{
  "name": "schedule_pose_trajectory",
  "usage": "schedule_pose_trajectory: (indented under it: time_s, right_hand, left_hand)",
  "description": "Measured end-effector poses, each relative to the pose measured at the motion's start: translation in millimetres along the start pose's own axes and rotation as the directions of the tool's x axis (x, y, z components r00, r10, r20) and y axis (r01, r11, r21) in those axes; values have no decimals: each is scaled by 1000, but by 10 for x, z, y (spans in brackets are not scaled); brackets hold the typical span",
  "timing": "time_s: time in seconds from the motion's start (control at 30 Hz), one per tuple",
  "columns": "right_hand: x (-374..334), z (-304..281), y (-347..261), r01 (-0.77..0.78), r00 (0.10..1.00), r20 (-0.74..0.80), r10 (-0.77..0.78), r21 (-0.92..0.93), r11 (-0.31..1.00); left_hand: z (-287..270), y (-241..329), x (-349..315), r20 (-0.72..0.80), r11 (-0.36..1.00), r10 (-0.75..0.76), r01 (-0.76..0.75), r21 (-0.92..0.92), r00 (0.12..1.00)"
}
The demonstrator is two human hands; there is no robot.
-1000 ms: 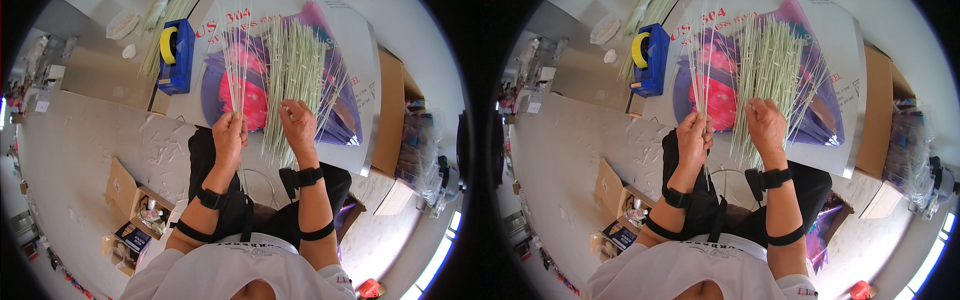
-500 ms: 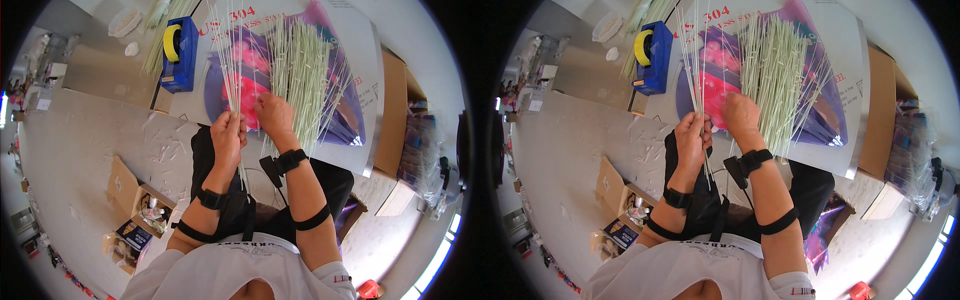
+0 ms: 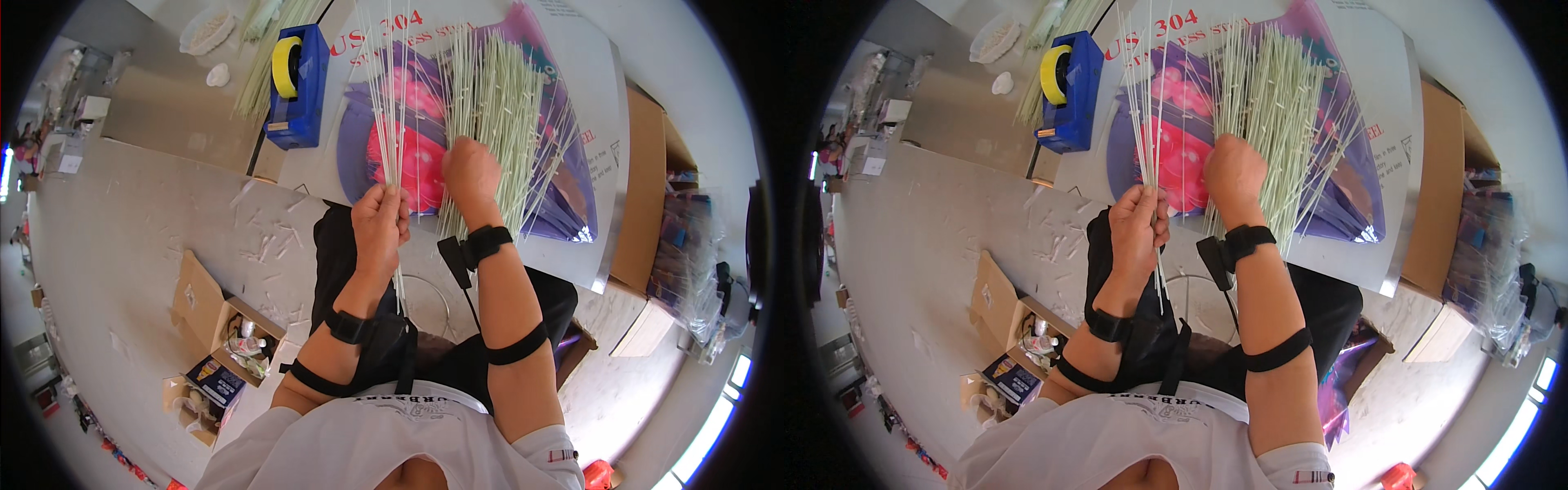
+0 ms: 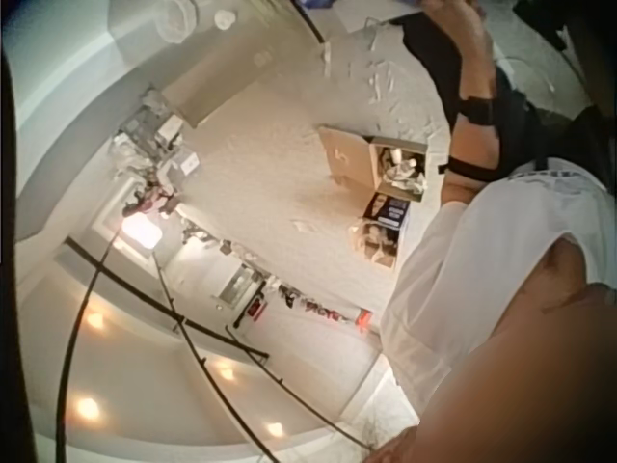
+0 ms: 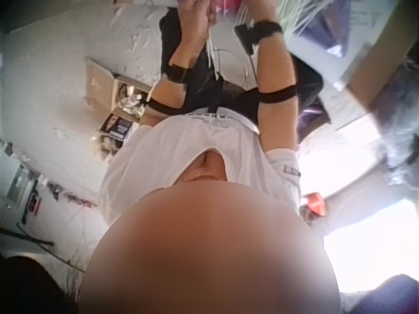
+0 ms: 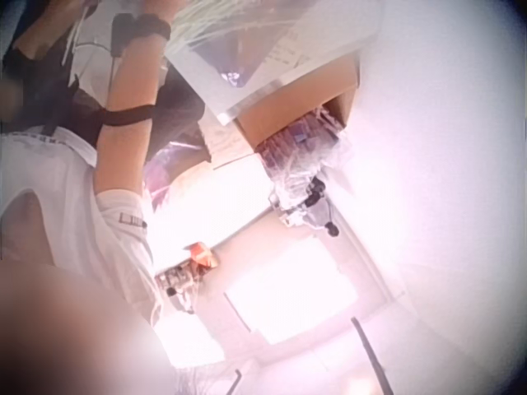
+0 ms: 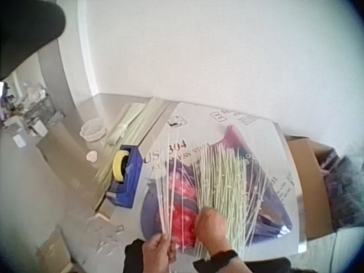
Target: The recorder is assembling and bundling thin rods or stems, then placing them into a printed art sleeve.
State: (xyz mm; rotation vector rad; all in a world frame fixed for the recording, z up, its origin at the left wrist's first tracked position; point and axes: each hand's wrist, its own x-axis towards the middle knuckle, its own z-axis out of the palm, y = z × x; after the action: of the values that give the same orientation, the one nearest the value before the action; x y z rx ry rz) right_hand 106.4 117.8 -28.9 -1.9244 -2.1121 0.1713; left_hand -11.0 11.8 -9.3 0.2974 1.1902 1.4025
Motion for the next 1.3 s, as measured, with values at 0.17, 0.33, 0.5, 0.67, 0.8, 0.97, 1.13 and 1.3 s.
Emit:
schedule_pose_trajectory:
  time_s: [0.17, 0.33, 0.5, 0.67, 0.8, 0.97, 1.13, 1.3]
  right_hand:
    - [100, -105, 138, -207, 978, 97, 183, 515, 832]
    - [-55, -283, -14, -343, 937, 295, 188, 881, 325]
    - [-339, -179, -271, -265, 950, 208, 232, 931, 252]
    - [-442, -65, -297, -209, 970, 161, 180, 933, 294]
    - [-355, -240, -56, -166, 970, -32, 242, 642, 748]
    - [-357, -187, 15, -105, 994, -4, 106, 96, 990]
    - [-317, -109, 117, -238, 969, -22, 246, 182, 954]
    - [-322, -217, 115, -254, 965, 30, 262, 369, 894]
  left_hand:
    - [7, 10, -7, 40, 1000, 17, -18, 13, 999]
    - [-60, -114, 58, 96, 990, 103, -111, 86, 990]
    - [100, -83, -23, 33, 994, 84, -86, 70, 996]
    - [80, -33, -59, 72, 993, -104, 100, 57, 992]
    - [57, -6, -64, 87, 998, -56, 54, 20, 995]
    - [14, -49, -16, 96, 995, -33, 41, -92, 995]
    - [4, -58, -34, 113, 996, -30, 39, -81, 993]
    - [-25, -37, -35, 106, 997, -33, 39, -62, 994]
